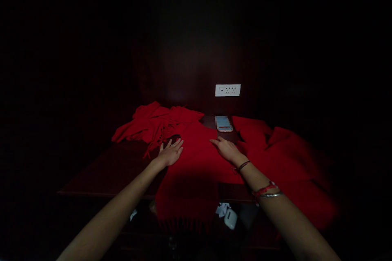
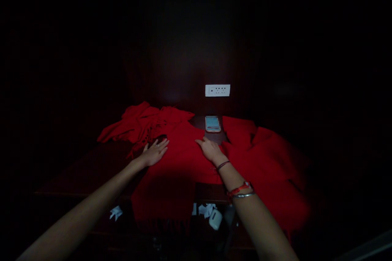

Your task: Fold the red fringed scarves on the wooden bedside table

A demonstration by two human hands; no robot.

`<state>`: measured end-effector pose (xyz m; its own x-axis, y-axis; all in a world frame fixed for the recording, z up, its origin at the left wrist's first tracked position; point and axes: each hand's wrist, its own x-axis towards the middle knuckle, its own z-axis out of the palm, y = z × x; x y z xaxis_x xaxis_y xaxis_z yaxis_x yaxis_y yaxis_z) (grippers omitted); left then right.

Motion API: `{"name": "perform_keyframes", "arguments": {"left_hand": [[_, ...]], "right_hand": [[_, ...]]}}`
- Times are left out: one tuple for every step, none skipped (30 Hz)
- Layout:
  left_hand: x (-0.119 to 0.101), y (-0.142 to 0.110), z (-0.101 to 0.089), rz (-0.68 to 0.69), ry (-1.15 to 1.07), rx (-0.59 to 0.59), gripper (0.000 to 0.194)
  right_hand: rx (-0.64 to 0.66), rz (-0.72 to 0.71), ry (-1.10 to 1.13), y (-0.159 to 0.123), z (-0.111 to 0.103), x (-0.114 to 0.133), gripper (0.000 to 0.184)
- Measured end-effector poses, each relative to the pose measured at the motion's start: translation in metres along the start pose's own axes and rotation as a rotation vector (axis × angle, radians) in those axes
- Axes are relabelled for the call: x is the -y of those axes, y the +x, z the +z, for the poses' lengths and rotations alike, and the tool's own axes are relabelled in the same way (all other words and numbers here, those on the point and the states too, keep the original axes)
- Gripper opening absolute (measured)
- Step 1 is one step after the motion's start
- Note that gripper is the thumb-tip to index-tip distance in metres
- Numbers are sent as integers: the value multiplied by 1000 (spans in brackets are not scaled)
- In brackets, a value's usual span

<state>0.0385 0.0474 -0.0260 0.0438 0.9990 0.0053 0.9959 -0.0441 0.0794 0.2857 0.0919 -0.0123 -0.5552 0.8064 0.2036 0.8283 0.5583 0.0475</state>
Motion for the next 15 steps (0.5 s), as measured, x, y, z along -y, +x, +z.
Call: {"name": "perform_keyframes", "arguments": {"left_hand": [[0, -1, 0, -4, 11, -8, 47], [0, -1, -2, -1, 29, -35, 47], [-2, -2, -4, 23, 54, -76, 47], [-3, -2, -7, 77, 84, -125, 46], [-5, -1, -10, 159, 113, -177, 45], [-7, 1, -13, 253, 131, -221, 44], [-9, 4, -16, 337, 132, -247, 44], [-11, 9, -17, 393, 113, -253, 44], [-12, 14, -17, 418, 82, -236, 45], [-12, 20, -16, 415, 46, -207, 46], [-13, 26, -14, 400, 11, -168, 47], [-12, 31, -10, 387, -16, -128, 47], [-12, 36, -6, 380, -34, -96, 47], [-11, 39, -3, 377, -44, -76, 47], [-10, 41, 0, 375, -50, -68, 47]], "right_hand": [[-2, 11, -13, 0, 1, 0, 43], [-8, 21, -23, 0, 2, 1, 43], [-14, 31, -27, 0, 3, 1, 43], [-21, 41, -28, 1, 4, 2, 43], [-27, 52, -26, 1, 5, 2, 44], [-32, 60, -19, 1, 5, 2, 44], [-37, 60, -7, 1, 4, 1, 43], [-44, 52, 10, 1, 3, -1, 42], [-55, 38, 31, 0, 2, -3, 41], [-69, 17, 55, 0, -1, -5, 38], [-88, -6, 79, 1, -4, -8, 36], [-114, -27, 100, 1, -8, -11, 34], [-140, -46, 114, 2, -12, -14, 33], [-159, -61, 119, 4, -16, -16, 32], [-167, -74, 114, 6, -20, -19, 32]]}}
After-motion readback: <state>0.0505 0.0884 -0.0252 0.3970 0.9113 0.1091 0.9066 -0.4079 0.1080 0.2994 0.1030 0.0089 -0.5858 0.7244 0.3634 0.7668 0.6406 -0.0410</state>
